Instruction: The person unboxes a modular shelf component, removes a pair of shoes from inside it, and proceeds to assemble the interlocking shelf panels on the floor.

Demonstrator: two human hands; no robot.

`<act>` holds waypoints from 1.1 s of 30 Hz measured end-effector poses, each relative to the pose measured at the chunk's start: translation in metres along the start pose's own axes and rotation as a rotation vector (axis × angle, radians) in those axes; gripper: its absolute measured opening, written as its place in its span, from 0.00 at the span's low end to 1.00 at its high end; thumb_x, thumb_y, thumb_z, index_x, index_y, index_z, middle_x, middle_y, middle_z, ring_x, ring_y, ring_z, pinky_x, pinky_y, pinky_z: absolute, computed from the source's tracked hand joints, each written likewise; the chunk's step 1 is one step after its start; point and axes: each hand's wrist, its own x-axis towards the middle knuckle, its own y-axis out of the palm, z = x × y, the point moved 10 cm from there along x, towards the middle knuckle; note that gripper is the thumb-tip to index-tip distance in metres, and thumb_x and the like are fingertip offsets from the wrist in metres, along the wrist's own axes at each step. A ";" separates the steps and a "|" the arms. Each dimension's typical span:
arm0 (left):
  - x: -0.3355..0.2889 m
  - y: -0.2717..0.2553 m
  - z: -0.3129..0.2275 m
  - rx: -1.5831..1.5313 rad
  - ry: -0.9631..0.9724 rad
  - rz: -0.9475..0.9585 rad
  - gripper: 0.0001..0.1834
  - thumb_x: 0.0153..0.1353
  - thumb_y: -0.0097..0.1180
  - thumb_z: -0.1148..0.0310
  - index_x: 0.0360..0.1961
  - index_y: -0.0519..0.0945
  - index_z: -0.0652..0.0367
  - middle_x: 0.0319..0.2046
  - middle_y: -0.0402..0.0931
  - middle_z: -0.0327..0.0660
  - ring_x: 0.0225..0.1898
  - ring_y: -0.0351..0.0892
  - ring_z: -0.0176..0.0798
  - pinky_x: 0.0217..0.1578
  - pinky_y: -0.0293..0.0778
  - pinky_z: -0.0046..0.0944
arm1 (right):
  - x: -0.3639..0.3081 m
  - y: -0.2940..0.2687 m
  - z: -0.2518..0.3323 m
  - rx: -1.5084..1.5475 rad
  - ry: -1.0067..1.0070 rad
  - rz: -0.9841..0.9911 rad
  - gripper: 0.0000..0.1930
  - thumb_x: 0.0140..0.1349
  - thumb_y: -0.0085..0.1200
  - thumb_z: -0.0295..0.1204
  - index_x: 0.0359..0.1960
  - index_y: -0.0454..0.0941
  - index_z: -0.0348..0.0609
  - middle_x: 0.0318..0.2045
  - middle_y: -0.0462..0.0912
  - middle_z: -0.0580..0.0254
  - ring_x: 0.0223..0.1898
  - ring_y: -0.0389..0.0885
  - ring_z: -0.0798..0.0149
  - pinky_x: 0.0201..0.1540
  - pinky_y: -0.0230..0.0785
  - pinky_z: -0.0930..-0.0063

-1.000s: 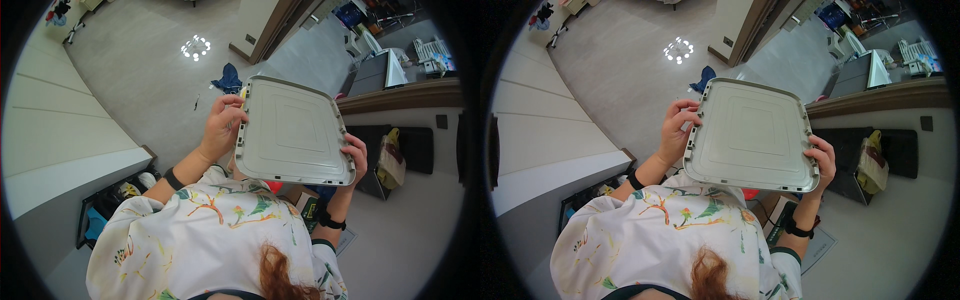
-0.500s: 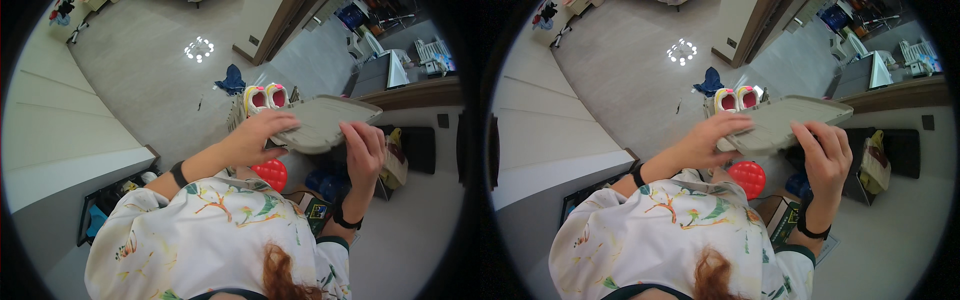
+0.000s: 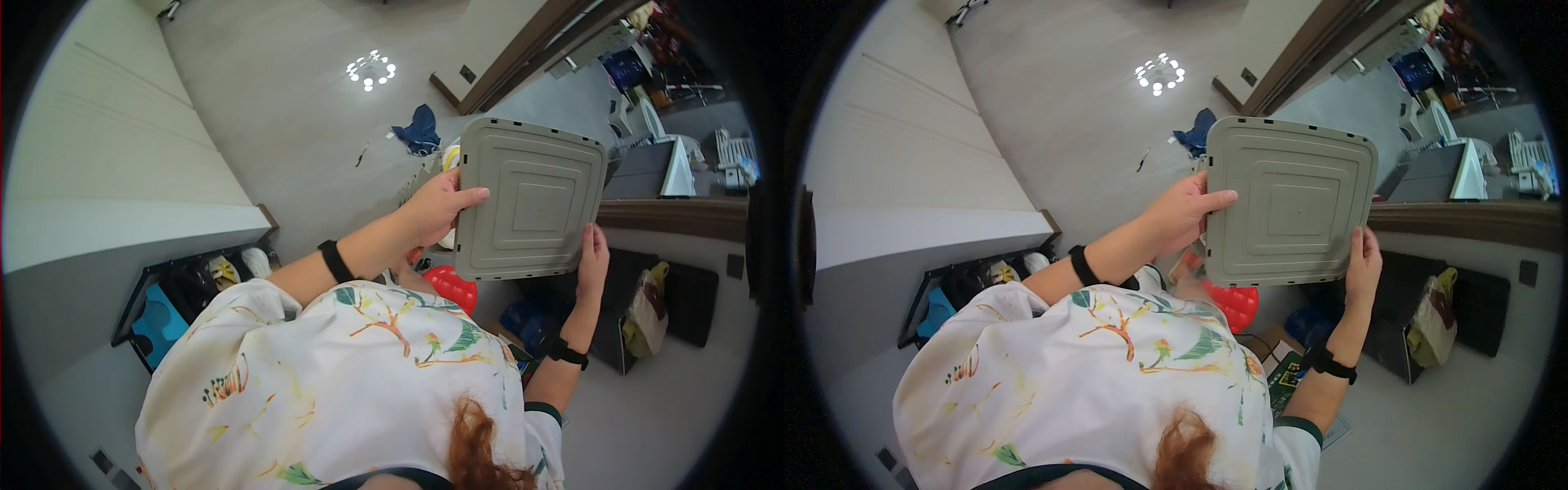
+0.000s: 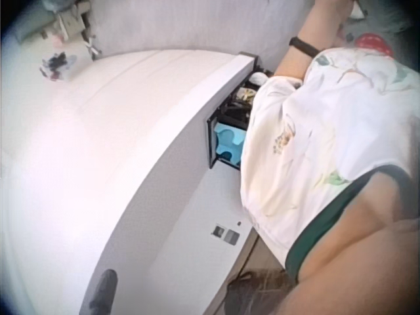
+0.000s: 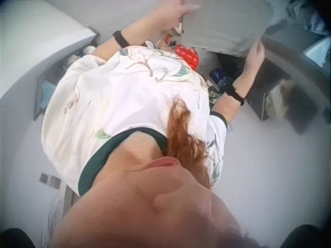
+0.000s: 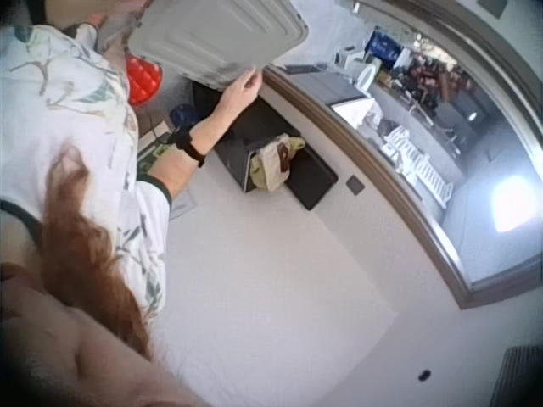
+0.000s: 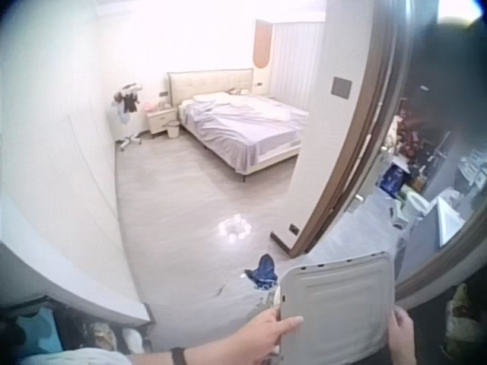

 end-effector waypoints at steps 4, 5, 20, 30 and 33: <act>0.015 -0.025 0.021 -0.035 -0.090 -0.016 0.20 0.57 0.49 0.75 0.52 0.65 0.61 0.46 0.70 0.42 0.46 0.72 0.37 0.46 0.70 0.38 | -0.009 0.024 -0.057 0.361 0.224 0.083 0.18 0.63 0.46 0.37 0.45 0.71 0.32 0.39 0.77 0.63 0.40 0.72 0.72 0.44 0.63 0.80; 0.018 -0.027 0.023 -0.002 -0.090 -0.012 0.20 0.58 0.49 0.74 0.52 0.64 0.62 0.46 0.70 0.42 0.46 0.72 0.37 0.46 0.70 0.38 | -0.010 0.027 -0.066 0.448 0.262 0.064 0.18 0.64 0.45 0.37 0.44 0.72 0.32 0.38 0.78 0.62 0.39 0.73 0.72 0.44 0.64 0.80; 0.023 -0.100 0.038 0.058 0.023 -0.234 0.20 0.55 0.49 0.76 0.50 0.67 0.70 0.44 0.71 0.42 0.43 0.71 0.34 0.44 0.69 0.35 | 0.004 0.055 -0.140 0.337 0.394 -0.008 0.18 0.63 0.46 0.38 0.42 0.74 0.31 0.37 0.78 0.63 0.38 0.73 0.72 0.42 0.65 0.79; 0.014 -0.124 0.039 0.243 0.052 -0.415 0.19 0.51 0.56 0.78 0.46 0.71 0.69 0.41 0.74 0.43 0.41 0.74 0.34 0.46 0.70 0.33 | 0.023 0.076 -0.146 0.374 0.341 0.090 0.18 0.63 0.46 0.38 0.43 0.73 0.32 0.39 0.78 0.62 0.39 0.74 0.71 0.42 0.65 0.79; 0.011 -0.128 0.041 0.304 0.044 -0.472 0.17 0.51 0.57 0.78 0.43 0.72 0.70 0.39 0.75 0.43 0.39 0.74 0.34 0.44 0.71 0.33 | 0.026 0.076 -0.145 0.340 0.325 0.097 0.19 0.63 0.46 0.38 0.43 0.73 0.31 0.39 0.78 0.62 0.39 0.73 0.71 0.43 0.65 0.80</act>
